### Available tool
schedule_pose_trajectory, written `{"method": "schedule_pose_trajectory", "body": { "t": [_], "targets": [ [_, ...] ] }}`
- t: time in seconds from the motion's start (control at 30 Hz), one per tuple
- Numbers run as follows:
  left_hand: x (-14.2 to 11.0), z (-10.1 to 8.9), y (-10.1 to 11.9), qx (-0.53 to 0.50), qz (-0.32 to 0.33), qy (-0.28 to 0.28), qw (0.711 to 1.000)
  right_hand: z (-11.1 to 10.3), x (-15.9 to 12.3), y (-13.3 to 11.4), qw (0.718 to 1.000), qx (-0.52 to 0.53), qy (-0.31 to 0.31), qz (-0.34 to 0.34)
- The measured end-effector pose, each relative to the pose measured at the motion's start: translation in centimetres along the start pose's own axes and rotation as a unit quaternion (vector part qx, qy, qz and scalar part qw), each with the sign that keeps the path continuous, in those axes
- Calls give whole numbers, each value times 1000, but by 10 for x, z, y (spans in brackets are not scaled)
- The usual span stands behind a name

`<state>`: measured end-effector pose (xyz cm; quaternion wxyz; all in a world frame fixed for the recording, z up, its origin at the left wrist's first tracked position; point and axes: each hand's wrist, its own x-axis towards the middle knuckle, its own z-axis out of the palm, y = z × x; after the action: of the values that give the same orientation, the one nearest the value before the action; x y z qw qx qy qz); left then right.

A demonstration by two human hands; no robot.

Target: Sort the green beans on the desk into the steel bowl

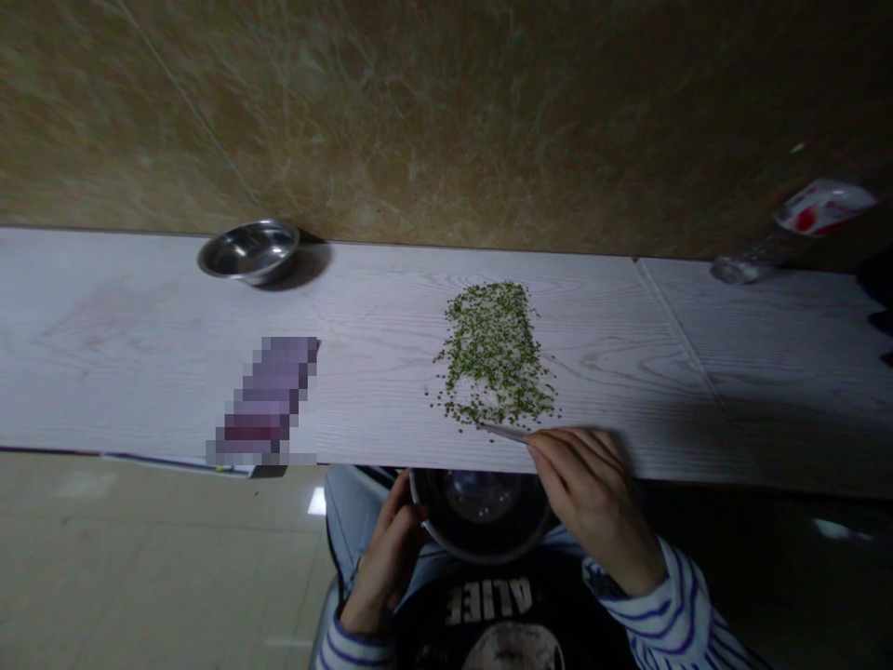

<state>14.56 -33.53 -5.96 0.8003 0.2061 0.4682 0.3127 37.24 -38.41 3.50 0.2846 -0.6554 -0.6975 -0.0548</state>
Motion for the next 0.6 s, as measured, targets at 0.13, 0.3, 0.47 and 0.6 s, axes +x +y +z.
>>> {"method": "schedule_pose_trajectory", "body": {
  "t": [0.13,0.3,0.47,0.6],
  "targets": [
    [0,0,0,-8,12,-7,1000,3,0,0,1000,-11,-4,1],
    [-1,0,0,-6,0,7,1000,2,0,-5,1000,1,-7,-9],
    [-3,3,4,2,-1,11,1000,2,1,-6,1000,-7,-8,1],
    [-2,3,5,3,0,3,1000,5,1,-10,1000,-2,-11,-2]
  ]
}}
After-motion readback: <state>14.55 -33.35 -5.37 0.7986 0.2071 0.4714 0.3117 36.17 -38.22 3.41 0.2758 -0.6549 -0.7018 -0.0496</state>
